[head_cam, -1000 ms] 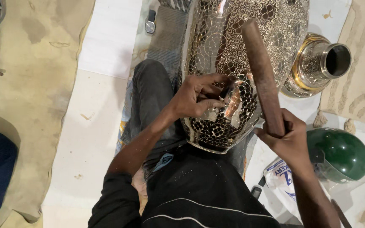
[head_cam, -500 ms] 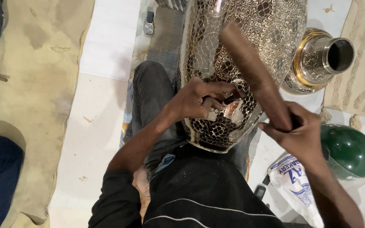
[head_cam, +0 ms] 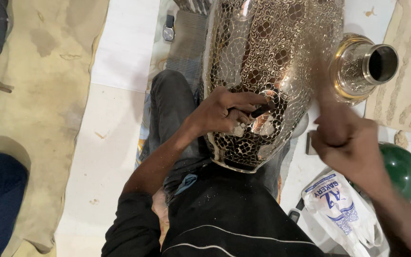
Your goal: The person sits on the floor with a large engraved brass vase held between the legs and taps a small chisel against its surface using a wooden mallet, working the decorative pattern across the vessel. The person repositions the chisel on the vase surface between taps and continues hammering.
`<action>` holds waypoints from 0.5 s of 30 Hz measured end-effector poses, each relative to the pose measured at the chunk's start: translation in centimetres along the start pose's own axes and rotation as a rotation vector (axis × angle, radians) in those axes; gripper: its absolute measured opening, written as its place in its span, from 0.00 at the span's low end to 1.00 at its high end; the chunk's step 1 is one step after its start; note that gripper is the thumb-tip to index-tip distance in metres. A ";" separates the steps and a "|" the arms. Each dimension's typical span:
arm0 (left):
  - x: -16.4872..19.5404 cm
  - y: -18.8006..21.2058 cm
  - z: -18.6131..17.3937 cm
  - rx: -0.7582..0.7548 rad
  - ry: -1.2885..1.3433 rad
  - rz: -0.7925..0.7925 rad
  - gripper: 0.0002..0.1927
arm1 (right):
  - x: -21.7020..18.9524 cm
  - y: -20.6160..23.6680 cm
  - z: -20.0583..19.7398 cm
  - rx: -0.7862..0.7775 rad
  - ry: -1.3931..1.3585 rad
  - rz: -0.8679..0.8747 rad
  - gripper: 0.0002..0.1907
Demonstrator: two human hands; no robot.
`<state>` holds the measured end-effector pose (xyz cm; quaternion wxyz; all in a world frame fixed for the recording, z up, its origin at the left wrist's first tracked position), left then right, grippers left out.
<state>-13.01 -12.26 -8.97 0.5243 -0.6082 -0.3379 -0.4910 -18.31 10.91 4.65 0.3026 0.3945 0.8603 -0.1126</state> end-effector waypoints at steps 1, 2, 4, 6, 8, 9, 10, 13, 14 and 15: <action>0.2 -0.2 0.0 -0.009 -0.007 0.041 0.38 | 0.0 0.0 0.2 -0.029 0.049 0.020 0.11; 0.4 -0.3 0.0 -0.014 -0.014 0.079 0.35 | 0.2 0.1 0.4 -0.062 0.163 0.100 0.12; 0.6 -0.3 -0.1 -0.027 -0.016 0.124 0.34 | -0.3 -0.1 0.5 -0.030 0.104 0.159 0.10; 0.8 -0.2 -0.2 -0.023 -0.006 0.143 0.38 | -1.6 -0.4 0.5 0.088 -0.232 0.108 0.04; 0.2 -0.1 -0.1 -0.025 -0.085 0.050 0.32 | -2.4 -0.6 0.9 -0.058 0.217 0.085 0.12; 0.0 -0.2 -0.2 -0.026 -0.129 0.010 0.30 | -2.4 -0.7 1.2 -0.125 0.445 0.068 0.17; 0.2 -0.2 -0.2 -0.025 -0.099 0.039 0.33 | -2.3 -0.7 1.0 -0.073 0.264 0.095 0.15; 0.7 -0.4 -0.2 -0.028 -0.045 0.103 0.40 | -1.4 -0.4 0.8 -0.038 0.057 0.147 0.13; 0.6 -0.5 -0.1 -0.036 -0.057 0.097 0.40 | -1.1 -0.2 1.1 -0.111 0.200 0.147 0.13; 0.6 -0.5 -0.1 -0.045 -0.072 0.095 0.40 | -0.7 0.0 1.5 -0.180 0.344 0.145 0.14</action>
Point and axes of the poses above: each hand's wrist, its own y-axis away from the middle knuckle, its own z-axis out of the palm, x = y × z, the point moved 6 cm from there along -y, towards the middle knuckle, and after that the axes turned 4 degrees about y, right-handed, at the moved point
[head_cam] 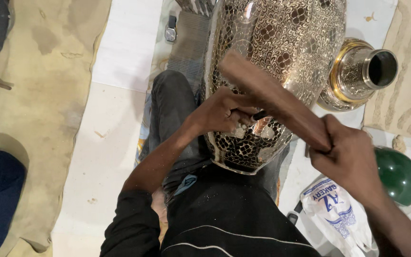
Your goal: The person sits on the floor with a large engraved brass vase held between the legs and taps a small chisel against its surface using a wooden mallet, working the decorative pattern across the vessel. The person repositions the chisel on the vase surface between taps and continues hammering.
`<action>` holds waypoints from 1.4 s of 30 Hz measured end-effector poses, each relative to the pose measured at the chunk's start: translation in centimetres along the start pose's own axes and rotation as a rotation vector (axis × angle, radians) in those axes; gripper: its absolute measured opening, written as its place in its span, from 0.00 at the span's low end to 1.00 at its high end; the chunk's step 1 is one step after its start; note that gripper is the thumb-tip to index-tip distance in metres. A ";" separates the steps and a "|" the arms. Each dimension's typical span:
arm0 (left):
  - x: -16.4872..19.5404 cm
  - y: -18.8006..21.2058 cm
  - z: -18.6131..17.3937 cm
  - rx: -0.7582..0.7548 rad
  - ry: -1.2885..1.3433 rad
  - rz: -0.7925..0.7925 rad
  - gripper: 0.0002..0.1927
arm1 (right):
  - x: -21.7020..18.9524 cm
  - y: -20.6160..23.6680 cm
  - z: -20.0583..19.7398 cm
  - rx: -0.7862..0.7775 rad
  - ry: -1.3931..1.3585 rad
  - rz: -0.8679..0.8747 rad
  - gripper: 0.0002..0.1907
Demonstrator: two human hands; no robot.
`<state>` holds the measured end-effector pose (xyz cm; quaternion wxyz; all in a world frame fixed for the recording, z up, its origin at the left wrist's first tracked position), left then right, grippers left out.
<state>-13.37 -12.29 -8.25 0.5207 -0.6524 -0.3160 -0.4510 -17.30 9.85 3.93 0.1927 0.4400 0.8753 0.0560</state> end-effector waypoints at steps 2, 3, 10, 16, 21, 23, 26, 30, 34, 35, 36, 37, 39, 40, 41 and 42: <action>0.1 0.0 -0.1 -0.004 0.014 0.030 0.40 | 0.6 0.3 -0.1 0.111 -0.139 0.047 0.14; 0.1 -0.1 -0.1 -0.008 0.025 0.046 0.40 | 0.9 0.5 -0.1 0.166 -0.207 0.075 0.15; 0.5 -0.3 0.1 0.008 -0.080 0.163 0.35 | 2.0 1.4 0.8 0.142 -0.117 0.086 0.15; 0.4 -0.5 0.0 -0.063 -0.037 0.094 0.31 | 2.4 1.9 1.8 0.171 -0.196 0.128 0.13; 0.4 -0.7 0.1 -0.092 0.045 0.143 0.36 | 1.9 2.3 1.5 0.283 -0.659 0.083 0.11; 0.4 -0.7 0.2 -0.088 0.006 0.164 0.37 | 1.4 2.4 1.5 0.237 -0.179 0.073 0.11; 0.9 -0.7 0.0 -0.101 0.136 0.208 0.42 | 1.0 2.8 1.4 0.287 -0.391 -0.047 0.12; 1.4 -1.0 -0.3 -0.079 0.021 0.263 0.47 | 2.2 3.3 2.5 0.190 -0.199 0.097 0.13; 1.5 -1.4 -0.3 -0.092 0.055 0.277 0.47 | 2.7 3.8 2.5 0.360 -0.274 0.087 0.12; 1.4 -1.5 -0.2 -0.106 0.076 0.258 0.46 | 2.5 3.8 2.7 0.356 -0.316 0.053 0.11; 1.2 -1.6 -0.2 -0.119 0.100 0.236 0.46 | 2.3 3.9 2.7 0.349 -0.358 0.021 0.11; 1.2 -1.7 -0.2 -0.099 0.031 0.257 0.46 | 2.4 4.1 2.7 0.350 -0.295 0.061 0.11; 1.3 -1.7 -0.2 -0.075 -0.106 0.291 0.46 | 2.3 4.5 2.4 0.360 -0.178 0.152 0.11; 0.9 -1.8 -0.2 -0.105 -0.039 0.248 0.45 | 2.0 4.5 2.4 0.384 -0.289 0.134 0.09; 0.7 -1.8 -0.1 -0.130 0.027 0.207 0.45 | 1.6 4.5 2.4 0.407 -0.396 0.110 0.07; 0.4 -1.8 0.0 -0.155 0.095 0.165 0.44 | 1.2 4.6 2.3 0.426 -0.502 0.087 0.05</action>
Point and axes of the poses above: each hand's wrist, its own y-axis away from the middle knuckle, its own z-axis out of the palm, x = y × z, the point moved 6 cm from there along -y, towards the middle knuckle, and after that the axes turned 4 degrees about y, right-handed, at the moved point
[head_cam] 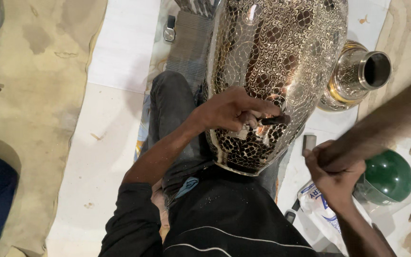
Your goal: The person sits on the floor with a large engraved brass vase held between the legs and taps a small chisel against its surface using a wooden mallet, working the decorative pattern across the vessel. The person repositions the chisel on the vase surface between taps and continues hammering.
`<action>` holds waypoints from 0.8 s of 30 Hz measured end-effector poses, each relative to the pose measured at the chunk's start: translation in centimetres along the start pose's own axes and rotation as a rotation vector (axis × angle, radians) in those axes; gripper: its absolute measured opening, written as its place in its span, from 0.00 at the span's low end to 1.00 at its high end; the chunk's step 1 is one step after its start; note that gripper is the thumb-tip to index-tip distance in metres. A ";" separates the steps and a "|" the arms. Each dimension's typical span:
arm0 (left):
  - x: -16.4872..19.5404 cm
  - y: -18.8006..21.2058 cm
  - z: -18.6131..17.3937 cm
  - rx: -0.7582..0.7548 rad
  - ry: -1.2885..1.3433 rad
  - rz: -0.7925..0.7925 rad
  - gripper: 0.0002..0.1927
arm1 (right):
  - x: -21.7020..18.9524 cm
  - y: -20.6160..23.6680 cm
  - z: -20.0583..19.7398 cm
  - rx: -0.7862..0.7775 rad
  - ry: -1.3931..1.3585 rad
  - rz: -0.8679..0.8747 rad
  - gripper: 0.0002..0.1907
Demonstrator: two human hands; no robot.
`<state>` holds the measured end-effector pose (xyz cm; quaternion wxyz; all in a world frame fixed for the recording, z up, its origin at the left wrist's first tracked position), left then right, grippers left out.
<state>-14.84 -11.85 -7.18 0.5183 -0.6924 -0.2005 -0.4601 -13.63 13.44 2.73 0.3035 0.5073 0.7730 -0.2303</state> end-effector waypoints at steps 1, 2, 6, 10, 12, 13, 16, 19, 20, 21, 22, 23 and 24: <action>0.1 0.0 0.0 0.004 -0.074 0.035 0.42 | -0.2 0.1 0.2 -0.017 0.162 0.020 0.07; 0.3 -0.1 0.0 0.012 -0.153 0.068 0.39 | -0.2 0.1 0.3 -0.038 0.321 0.035 0.09; -0.1 -0.4 0.1 0.026 -0.137 0.048 0.36 | -0.1 0.4 0.1 0.080 -0.038 -0.004 0.05; -0.2 -0.5 0.3 -0.010 -0.161 0.067 0.36 | 1.8 1.0 0.6 -0.012 0.216 0.045 0.09; -0.2 -0.6 0.3 -0.002 -0.125 0.074 0.38 | 2.3 1.2 0.6 0.051 -0.038 0.011 0.11; -0.3 -0.6 0.5 -0.020 -0.185 0.055 0.38 | 2.5 1.3 1.0 0.033 0.002 0.014 0.12; -0.9 -0.4 0.6 -0.041 -0.269 -0.024 0.37 | 2.7 1.5 1.3 0.011 0.076 0.023 0.16; -0.9 -0.4 0.6 -0.037 -0.162 -0.009 0.34 | 2.5 1.5 1.2 0.073 -0.129 0.005 0.18; -0.5 -0.4 0.5 -0.032 -0.151 0.068 0.34 | 2.5 1.6 1.4 0.052 0.120 0.020 0.14; -0.1 -0.4 0.4 -0.023 -0.144 0.142 0.33 | 2.5 1.7 1.5 0.025 0.365 0.030 0.12; -0.5 -0.4 0.3 -0.030 -0.131 0.088 0.35 | 2.6 1.8 1.6 0.047 0.131 0.032 0.14; -0.8 -0.5 0.4 -0.046 -0.112 0.039 0.36 | 2.8 2.1 1.6 0.076 -0.101 0.040 0.18; -1.1 -0.6 0.4 -0.062 -0.093 -0.007 0.37 | 3.0 2.2 1.5 0.106 -0.332 0.044 0.23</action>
Point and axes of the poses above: each hand's wrist, its own y-axis away from the middle knuckle, its own z-axis out of the palm, x = y × z, the point moved 6 cm from there along -y, towards the middle knuckle, and after that the axes turned 4 degrees about y, right-handed, at the moved point
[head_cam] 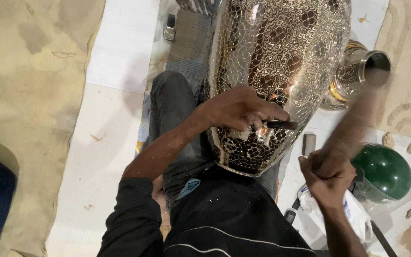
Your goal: The person sits on the floor with a large engraved brass vase held between the legs and taps a small chisel against its surface using a wooden mallet, working the decorative pattern across the vessel. The person repositions the chisel on the vase surface between taps and continues hammering.
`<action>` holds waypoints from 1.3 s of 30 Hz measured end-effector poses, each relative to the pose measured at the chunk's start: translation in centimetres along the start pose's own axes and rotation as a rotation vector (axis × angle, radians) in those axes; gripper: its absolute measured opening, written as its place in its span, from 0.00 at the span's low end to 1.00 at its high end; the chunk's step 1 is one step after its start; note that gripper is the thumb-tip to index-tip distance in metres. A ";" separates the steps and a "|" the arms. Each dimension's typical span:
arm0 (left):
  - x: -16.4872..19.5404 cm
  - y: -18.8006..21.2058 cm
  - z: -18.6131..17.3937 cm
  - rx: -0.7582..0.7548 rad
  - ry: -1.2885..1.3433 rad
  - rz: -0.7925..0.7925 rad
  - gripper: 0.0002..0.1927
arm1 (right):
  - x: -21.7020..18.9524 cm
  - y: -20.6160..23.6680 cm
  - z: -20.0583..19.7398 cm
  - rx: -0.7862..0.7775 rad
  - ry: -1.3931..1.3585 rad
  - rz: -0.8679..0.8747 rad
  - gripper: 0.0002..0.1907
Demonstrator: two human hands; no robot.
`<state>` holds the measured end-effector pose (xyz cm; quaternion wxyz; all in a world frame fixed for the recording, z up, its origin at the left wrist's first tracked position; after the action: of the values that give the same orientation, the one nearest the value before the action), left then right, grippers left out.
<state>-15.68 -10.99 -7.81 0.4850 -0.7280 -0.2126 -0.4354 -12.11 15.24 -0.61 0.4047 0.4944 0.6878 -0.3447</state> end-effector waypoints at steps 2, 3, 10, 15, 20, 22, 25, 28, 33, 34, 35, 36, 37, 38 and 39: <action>0.0 -0.1 0.1 -0.016 -0.100 0.016 0.35 | 0.4 0.4 0.0 -0.036 0.441 0.020 0.14; 0.0 -0.2 0.2 -0.018 -0.155 0.019 0.34 | 0.5 0.6 -0.1 -0.063 0.657 0.026 0.11; -0.1 -0.3 0.1 -0.039 -0.020 0.058 0.32 | 0.6 1.5 0.0 -0.021 0.537 0.037 0.12; -0.4 -0.9 0.5 -0.105 0.080 0.014 0.26 | 0.7 2.4 -0.7 0.032 0.575 0.161 0.12; -0.4 -1.0 0.4 -0.124 0.131 0.013 0.52 | 1.1 3.1 -0.5 -0.004 0.481 0.190 0.13; -0.7 -1.1 0.6 -0.172 0.157 -0.001 0.55 | 1.5 3.5 -0.3 0.038 0.422 0.227 0.13; -0.2 -1.1 0.4 -0.124 0.202 0.087 0.54 | 1.6 4.1 0.6 0.093 0.267 0.185 0.15; 0.2 -1.2 0.3 -0.116 0.194 0.103 0.39 | 2.0 4.8 0.7 0.121 0.282 0.275 0.18; 0.6 -1.5 0.2 -0.182 0.153 -0.022 0.36 | 0.2 4.2 0.7 0.088 0.235 0.008 0.19; 0.8 -1.6 0.2 -0.187 0.117 -0.033 0.36 | 0.5 4.0 0.5 0.098 0.309 0.087 0.16; 0.8 -1.6 0.2 -0.191 0.076 -0.044 0.36 | 0.9 3.8 0.2 0.106 0.381 0.164 0.14; 0.8 -1.6 0.2 -0.194 0.036 -0.057 0.36 | 1.3 3.7 -0.1 0.111 0.451 0.241 0.15; 0.9 -1.6 0.1 -0.185 0.067 -0.051 0.38 | 0.9 3.3 0.0 0.111 0.305 0.161 0.14; 0.9 -1.6 0.1 -0.175 0.099 -0.044 0.39 | 0.5 3.0 0.0 0.108 0.159 0.081 0.17; 0.9 -1.7 0.1 -0.165 0.131 -0.035 0.40 | 0.0 2.8 0.0 0.104 0.014 0.000 0.22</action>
<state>-16.41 -10.31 -6.21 0.4285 -0.7317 -0.1566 -0.5065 -9.46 16.04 -0.81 0.3736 0.5171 0.6716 -0.3768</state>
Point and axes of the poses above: each hand's wrist, its own y-axis away from the middle knuckle, its own z-axis out of the palm, x = y × z, the point moved 6 cm from there along -y, towards the middle knuckle, and after that the axes turned 4 degrees about y, right-handed, at the moved point
